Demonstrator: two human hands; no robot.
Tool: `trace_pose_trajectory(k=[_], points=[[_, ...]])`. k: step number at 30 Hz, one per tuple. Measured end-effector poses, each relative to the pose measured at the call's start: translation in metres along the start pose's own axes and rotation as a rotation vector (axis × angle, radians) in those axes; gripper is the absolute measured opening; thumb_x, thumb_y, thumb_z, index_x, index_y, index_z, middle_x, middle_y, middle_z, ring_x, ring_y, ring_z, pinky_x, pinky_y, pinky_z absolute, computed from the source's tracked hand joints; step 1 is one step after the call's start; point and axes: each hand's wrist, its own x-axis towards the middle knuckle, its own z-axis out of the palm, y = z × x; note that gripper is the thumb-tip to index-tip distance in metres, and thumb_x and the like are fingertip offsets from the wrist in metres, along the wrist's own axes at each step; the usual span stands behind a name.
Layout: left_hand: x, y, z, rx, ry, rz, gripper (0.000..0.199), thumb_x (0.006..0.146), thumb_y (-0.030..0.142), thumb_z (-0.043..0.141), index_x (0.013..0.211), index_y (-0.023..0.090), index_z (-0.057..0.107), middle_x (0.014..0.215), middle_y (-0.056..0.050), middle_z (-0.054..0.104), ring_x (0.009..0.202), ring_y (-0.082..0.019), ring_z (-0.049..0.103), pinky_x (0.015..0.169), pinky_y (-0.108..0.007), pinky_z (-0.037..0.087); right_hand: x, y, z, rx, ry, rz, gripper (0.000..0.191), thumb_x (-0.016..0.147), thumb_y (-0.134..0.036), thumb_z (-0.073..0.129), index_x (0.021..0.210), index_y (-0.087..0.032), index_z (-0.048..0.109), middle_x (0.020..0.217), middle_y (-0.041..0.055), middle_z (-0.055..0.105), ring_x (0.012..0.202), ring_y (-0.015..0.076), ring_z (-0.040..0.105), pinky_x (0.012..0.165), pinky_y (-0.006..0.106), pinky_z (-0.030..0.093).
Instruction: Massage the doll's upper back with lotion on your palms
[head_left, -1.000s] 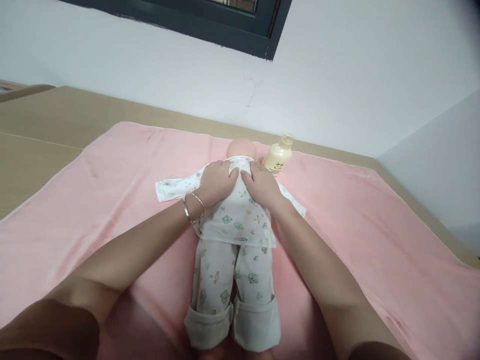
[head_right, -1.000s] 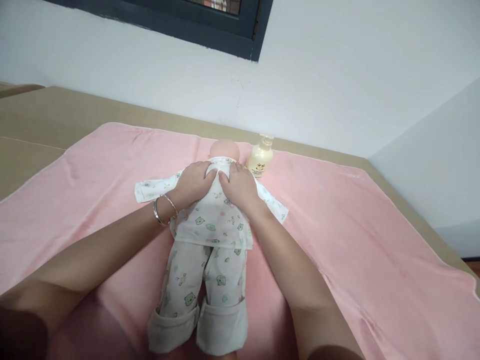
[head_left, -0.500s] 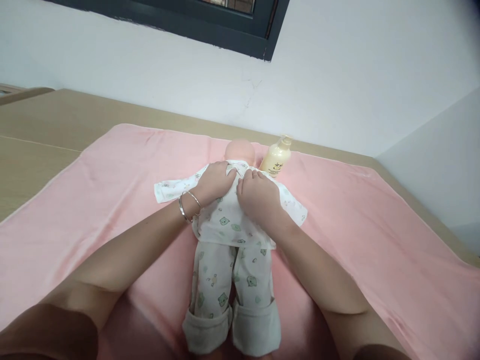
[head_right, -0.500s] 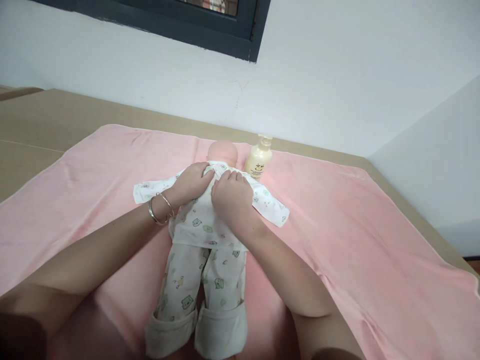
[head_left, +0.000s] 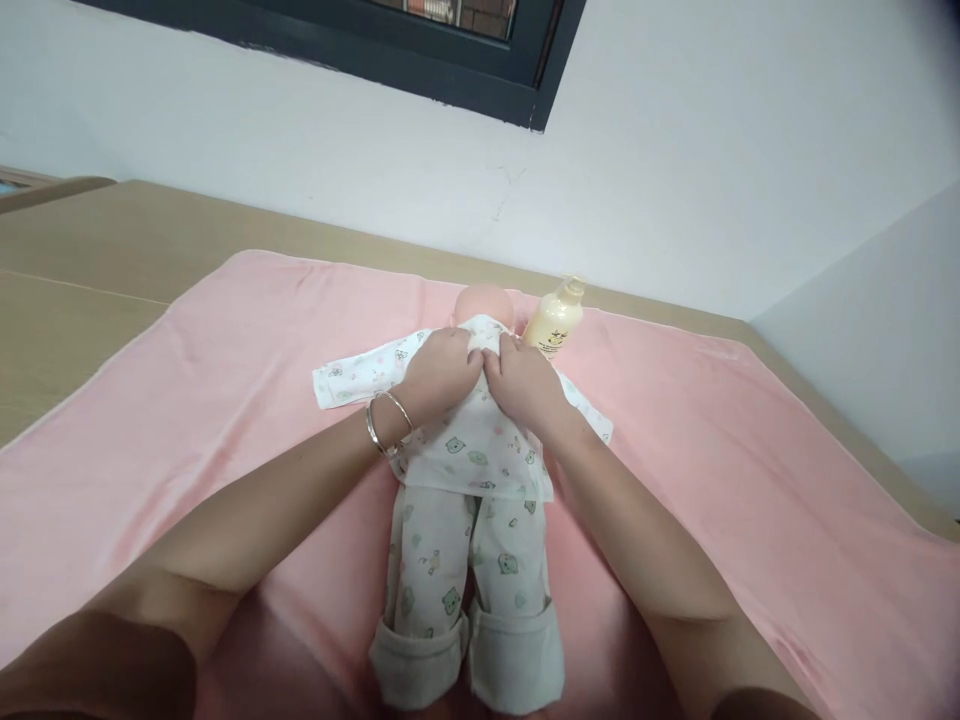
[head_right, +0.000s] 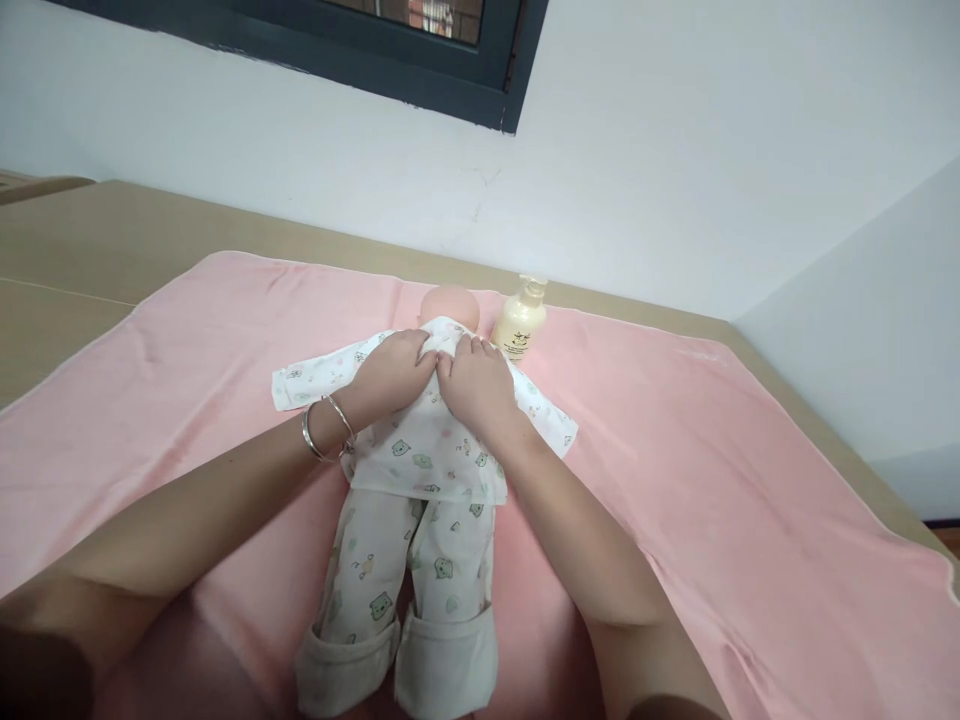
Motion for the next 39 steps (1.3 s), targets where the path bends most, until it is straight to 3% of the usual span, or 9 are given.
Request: trace_pose_trajectory(k=[2,5,11,18,31,39], points=[[0.007,-0.005,0.003,-0.114,-0.004,-0.100,0.026,0.096,0.028,0.041,0.093,0.014,0.063,0.102,-0.014,0.072,0.094,-0.026,0.065,0.087,-0.039,0.051,-0.007,-0.007,-0.001,-0.066,0.035,-0.021,0.047,0.107,-0.030,0.028,0.127,-0.001,0.059,0.125,0.0242,0.069,0.123,0.0369,0.061,0.107,0.045,0.046],[0.010,-0.009,0.008,-0.133,0.022,-0.120,0.027,0.095,0.029,0.041,0.095,0.014,0.064,0.106,-0.015,0.072,0.100,-0.028,0.065,0.094,-0.041,0.050,-0.011,-0.012,0.001,-0.098,0.083,-0.019,0.044,0.105,-0.026,0.032,0.125,0.000,0.061,0.121,0.0246,0.070,0.121,0.0365,0.062,0.106,0.044,0.047],[0.008,-0.009,0.011,-0.163,0.044,-0.099,0.033,0.096,0.031,0.039,0.104,0.012,0.065,0.111,-0.016,0.072,0.105,-0.029,0.065,0.098,-0.044,0.050,0.002,-0.002,0.014,0.094,0.112,-0.015,0.056,0.100,-0.022,0.035,0.149,0.003,0.047,0.151,0.0241,0.054,0.144,0.0360,0.046,0.122,0.047,0.035],[0.008,-0.010,0.012,-0.177,0.052,-0.099,0.035,0.096,0.032,0.039,0.108,0.012,0.065,0.114,-0.017,0.072,0.109,-0.030,0.065,0.102,-0.045,0.049,0.005,0.002,0.023,0.157,0.190,-0.043,0.059,0.096,-0.025,0.033,0.145,0.002,0.052,0.147,0.0236,0.058,0.141,0.0381,0.050,0.120,0.053,0.037],[0.009,-0.011,0.013,-0.160,0.061,-0.091,0.035,0.096,0.032,0.039,0.106,0.013,0.066,0.113,-0.015,0.072,0.107,-0.029,0.065,0.100,-0.044,0.050,0.004,0.000,0.015,0.140,0.126,-0.024,0.051,0.099,-0.025,0.034,0.139,-0.002,0.055,0.143,0.0228,0.059,0.137,0.0358,0.051,0.119,0.050,0.038],[0.008,-0.010,0.013,-0.166,0.064,-0.092,0.034,0.096,0.032,0.039,0.105,0.013,0.066,0.112,-0.016,0.072,0.106,-0.029,0.065,0.099,-0.044,0.050,0.004,0.001,0.019,0.160,0.152,-0.026,0.054,0.098,-0.026,0.032,0.141,-0.002,0.054,0.146,0.0221,0.058,0.139,0.0353,0.050,0.120,0.051,0.036]])
